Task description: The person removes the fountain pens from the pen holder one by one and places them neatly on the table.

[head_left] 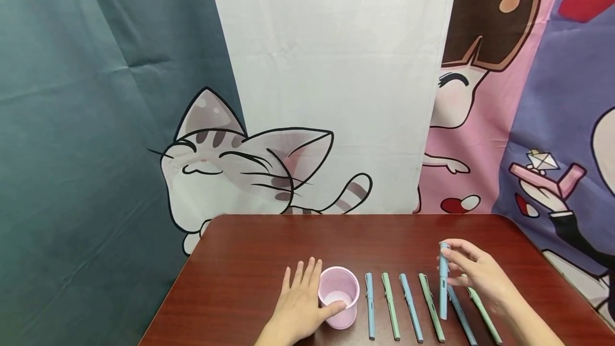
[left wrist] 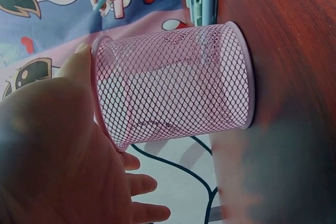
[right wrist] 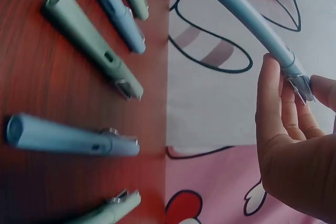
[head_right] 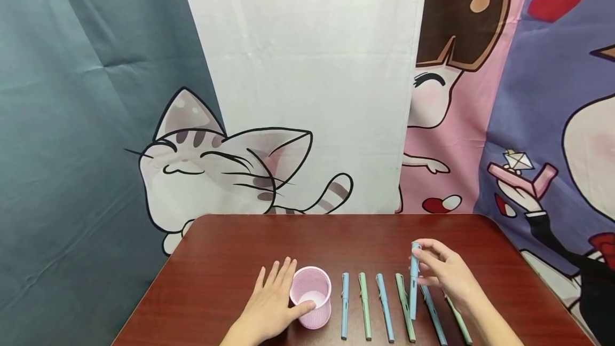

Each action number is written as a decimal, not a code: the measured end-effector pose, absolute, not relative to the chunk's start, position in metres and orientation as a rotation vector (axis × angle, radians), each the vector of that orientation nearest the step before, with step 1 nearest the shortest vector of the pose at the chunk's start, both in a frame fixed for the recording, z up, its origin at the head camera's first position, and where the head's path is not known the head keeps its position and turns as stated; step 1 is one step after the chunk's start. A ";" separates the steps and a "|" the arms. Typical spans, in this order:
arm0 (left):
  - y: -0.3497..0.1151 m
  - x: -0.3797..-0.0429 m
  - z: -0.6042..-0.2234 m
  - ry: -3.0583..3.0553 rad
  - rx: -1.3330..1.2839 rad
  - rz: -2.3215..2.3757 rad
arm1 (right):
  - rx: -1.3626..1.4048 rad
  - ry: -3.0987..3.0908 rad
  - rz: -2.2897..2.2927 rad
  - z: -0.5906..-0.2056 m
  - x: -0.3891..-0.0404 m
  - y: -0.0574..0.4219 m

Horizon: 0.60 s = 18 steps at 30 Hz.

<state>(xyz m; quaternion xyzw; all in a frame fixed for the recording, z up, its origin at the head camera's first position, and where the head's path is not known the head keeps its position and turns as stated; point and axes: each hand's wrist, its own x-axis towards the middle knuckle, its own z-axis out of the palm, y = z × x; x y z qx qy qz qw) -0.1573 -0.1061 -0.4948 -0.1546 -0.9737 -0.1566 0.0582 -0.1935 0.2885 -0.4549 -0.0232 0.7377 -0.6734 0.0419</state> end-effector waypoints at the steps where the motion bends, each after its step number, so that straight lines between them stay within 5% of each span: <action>1: -0.106 -0.157 -0.495 -2.952 -0.468 -0.476 | -0.060 2.250 -2.060 -0.455 -0.194 0.291; 18: -0.106 -0.158 -0.495 -2.949 -0.467 -0.481 | 0.129 2.239 -1.950 -0.460 -0.186 0.333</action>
